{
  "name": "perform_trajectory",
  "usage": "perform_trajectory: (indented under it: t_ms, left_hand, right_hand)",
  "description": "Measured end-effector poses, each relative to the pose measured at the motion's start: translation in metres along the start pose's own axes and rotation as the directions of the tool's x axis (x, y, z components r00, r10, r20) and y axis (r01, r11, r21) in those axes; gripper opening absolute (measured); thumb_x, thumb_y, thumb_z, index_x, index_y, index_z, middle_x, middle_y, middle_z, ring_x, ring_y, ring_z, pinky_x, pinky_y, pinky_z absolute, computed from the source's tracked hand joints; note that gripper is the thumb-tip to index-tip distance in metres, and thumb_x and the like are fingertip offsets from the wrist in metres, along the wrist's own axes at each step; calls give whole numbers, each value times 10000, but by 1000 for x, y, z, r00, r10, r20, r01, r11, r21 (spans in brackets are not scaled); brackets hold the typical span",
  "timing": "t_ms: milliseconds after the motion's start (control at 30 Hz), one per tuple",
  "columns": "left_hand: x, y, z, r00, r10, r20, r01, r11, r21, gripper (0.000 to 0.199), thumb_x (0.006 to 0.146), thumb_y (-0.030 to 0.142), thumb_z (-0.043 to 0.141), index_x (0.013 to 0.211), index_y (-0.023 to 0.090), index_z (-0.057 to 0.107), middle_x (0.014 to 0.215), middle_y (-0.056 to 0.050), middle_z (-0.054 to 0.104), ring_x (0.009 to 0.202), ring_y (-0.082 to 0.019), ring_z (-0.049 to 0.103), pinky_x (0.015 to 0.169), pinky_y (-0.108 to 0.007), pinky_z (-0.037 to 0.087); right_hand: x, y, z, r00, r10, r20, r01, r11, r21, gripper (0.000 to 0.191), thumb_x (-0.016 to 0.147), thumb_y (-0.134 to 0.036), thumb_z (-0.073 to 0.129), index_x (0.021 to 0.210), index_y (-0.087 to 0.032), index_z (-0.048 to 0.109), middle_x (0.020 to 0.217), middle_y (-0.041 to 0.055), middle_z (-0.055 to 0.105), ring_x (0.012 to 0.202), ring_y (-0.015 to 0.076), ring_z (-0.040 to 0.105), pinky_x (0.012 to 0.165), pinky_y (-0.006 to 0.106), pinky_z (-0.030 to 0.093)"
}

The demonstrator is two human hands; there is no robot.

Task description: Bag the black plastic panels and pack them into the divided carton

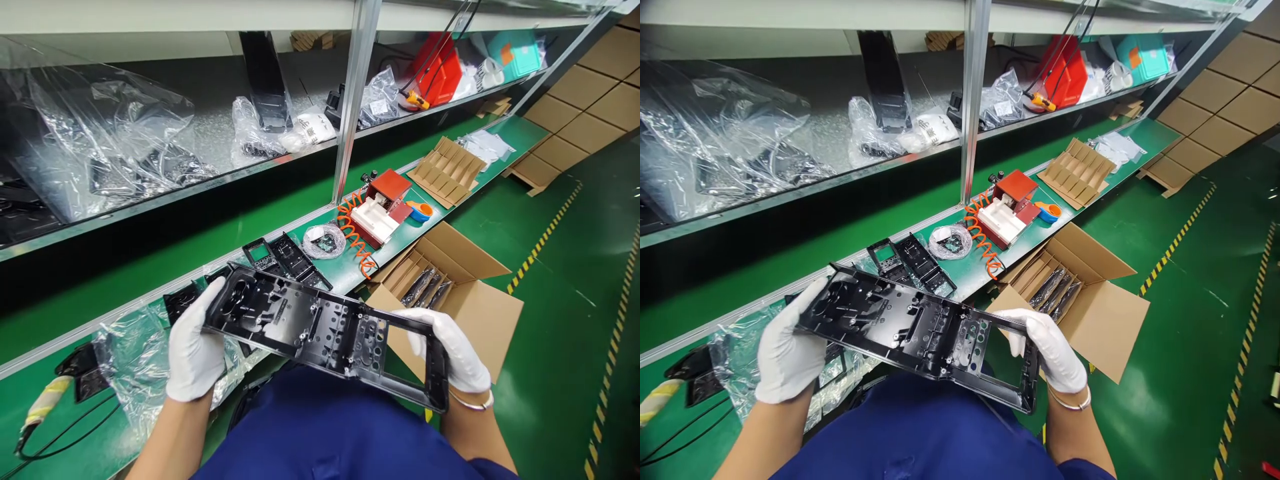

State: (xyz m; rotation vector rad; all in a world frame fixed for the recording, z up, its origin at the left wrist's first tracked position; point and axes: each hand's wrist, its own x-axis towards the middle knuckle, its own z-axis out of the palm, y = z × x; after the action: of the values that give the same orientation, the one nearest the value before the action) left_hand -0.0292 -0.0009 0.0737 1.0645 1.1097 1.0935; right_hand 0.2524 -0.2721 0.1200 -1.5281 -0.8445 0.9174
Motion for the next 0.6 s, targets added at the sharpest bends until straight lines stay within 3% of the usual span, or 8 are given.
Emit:
perform_trajectory:
  t_ms: [100,233,367,467,600]
  left_hand:
    - [3,-5,4,997,-77,21,79,986,-146,340,813,335,769,1126,205,800,1313,-47,746,1378,-299,578,1237,-415,414]
    - [6,-14,4,997,-70,43,75,988,-134,357,794,362,751,1123,234,804,1295,-32,755,1347,-297,606,1225,-425,425]
    - [8,-17,4,995,-68,72,80,981,-177,396,754,381,764,1116,230,814,1268,-31,768,1278,-265,656,1115,-316,527]
    - [7,-18,4,993,-64,101,84,973,-215,414,746,367,774,1132,225,812,1224,-37,784,1179,-250,709,1038,-299,575]
    - [4,-18,4,996,-41,79,56,978,-201,409,749,363,764,1136,237,810,1268,-30,768,1281,-265,654,1114,-320,523]
  right_hand:
    - [-5,-9,0,1000,-27,-9,27,999,17,599,987,-648,483,1215,-179,776,576,0,599,512,160,514,581,304,481]
    - [-12,-13,-1,999,-50,-2,50,999,-1,578,975,-644,527,1256,-199,766,635,11,639,556,161,546,589,286,480]
    - [-15,-20,-2,996,-71,58,73,997,-26,548,983,-641,532,1297,-248,750,671,9,660,539,138,535,524,257,431]
    - [-15,-25,-1,991,-100,86,106,993,-60,542,986,-643,535,1313,-265,744,669,12,667,530,130,536,517,251,425]
    - [-17,-26,-2,986,-143,89,150,985,-89,527,989,-632,540,1306,-268,751,670,24,683,554,146,580,539,260,452]
